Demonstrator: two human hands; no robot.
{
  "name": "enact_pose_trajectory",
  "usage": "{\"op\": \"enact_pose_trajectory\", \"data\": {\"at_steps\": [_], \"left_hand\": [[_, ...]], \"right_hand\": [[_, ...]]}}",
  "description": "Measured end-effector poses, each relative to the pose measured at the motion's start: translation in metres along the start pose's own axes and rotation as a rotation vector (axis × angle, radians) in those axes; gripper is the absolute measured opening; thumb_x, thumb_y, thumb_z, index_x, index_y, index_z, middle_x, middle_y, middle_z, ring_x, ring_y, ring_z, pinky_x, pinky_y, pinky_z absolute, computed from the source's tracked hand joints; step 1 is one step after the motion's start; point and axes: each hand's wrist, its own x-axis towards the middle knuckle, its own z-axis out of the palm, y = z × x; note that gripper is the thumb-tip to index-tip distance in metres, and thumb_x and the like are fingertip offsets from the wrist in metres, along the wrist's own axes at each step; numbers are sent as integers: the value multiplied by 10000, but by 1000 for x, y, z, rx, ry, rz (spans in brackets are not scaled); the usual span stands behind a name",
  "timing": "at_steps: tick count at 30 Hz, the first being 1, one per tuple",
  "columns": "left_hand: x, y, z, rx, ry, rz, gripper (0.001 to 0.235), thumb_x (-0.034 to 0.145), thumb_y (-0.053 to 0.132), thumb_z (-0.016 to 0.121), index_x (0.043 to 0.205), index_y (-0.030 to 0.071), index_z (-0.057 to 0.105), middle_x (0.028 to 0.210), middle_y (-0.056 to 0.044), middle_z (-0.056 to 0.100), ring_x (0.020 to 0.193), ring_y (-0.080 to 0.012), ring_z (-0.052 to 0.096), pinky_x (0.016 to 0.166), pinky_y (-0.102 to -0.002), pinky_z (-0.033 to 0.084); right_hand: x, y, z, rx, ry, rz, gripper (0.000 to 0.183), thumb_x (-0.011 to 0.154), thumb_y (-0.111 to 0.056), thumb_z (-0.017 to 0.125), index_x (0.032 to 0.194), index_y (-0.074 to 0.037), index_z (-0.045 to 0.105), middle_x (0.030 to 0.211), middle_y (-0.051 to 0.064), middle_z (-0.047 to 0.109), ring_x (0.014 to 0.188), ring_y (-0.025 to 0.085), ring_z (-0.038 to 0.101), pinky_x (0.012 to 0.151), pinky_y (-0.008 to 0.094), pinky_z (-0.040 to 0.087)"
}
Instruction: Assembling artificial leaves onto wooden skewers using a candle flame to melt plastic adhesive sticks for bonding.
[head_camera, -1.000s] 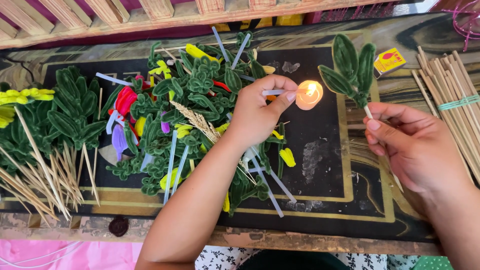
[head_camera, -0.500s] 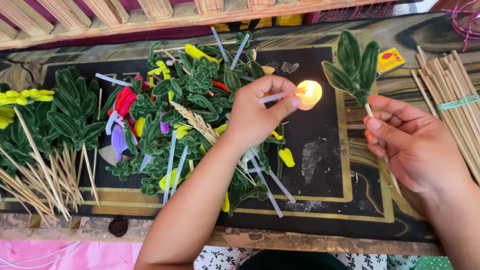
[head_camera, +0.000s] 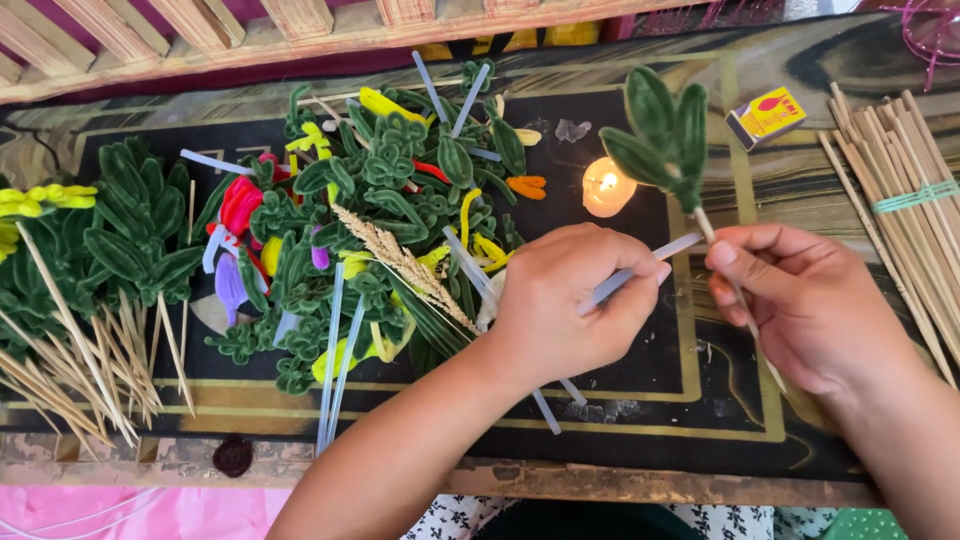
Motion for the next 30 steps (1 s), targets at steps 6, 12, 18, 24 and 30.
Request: {"op": "enact_pose_trajectory", "data": {"at_steps": [6,12,18,24,30], "left_hand": [[0,-6,6,68,10,60,113,907,-7,686,908,90,628,880,-31,719,757,-241,723,793,-375,593],[0,-10,7,78,3,61,119,900,-35,662,895,77,622,857,-37,707,744,-244,707,766,-371,580],[4,-7,4,143,7,21,87,884,3,657,879,72,604,998,-138,704,1023,-307,735,915,-398,582],[3,-7,5,42,-30,56,157,871,-70,631,863,70,560,858,-94,699,953,-290,774,833,-383,597],[1,1,7,33,-31,3,166,840,-55,616,813,100,563,785,-20,655,640,-203,582,632,-320,482]], "right_hand": [[-4,1,-1,56,-54,-2,231,883,47,683,1101,-13,734,741,124,638,647,195,601,541,272,397],[-5,2,3,54,-61,-19,239,873,42,696,1104,-4,735,748,122,645,650,190,597,547,270,396],[-4,3,8,74,-8,19,248,850,46,718,1094,13,744,759,114,656,644,170,594,524,255,387],[-2,10,6,82,11,21,235,865,56,708,1093,10,741,746,116,643,639,174,585,484,258,357],[-2,11,8,107,-25,-53,174,848,71,726,997,-15,699,788,111,680,632,173,641,476,254,407]]}}
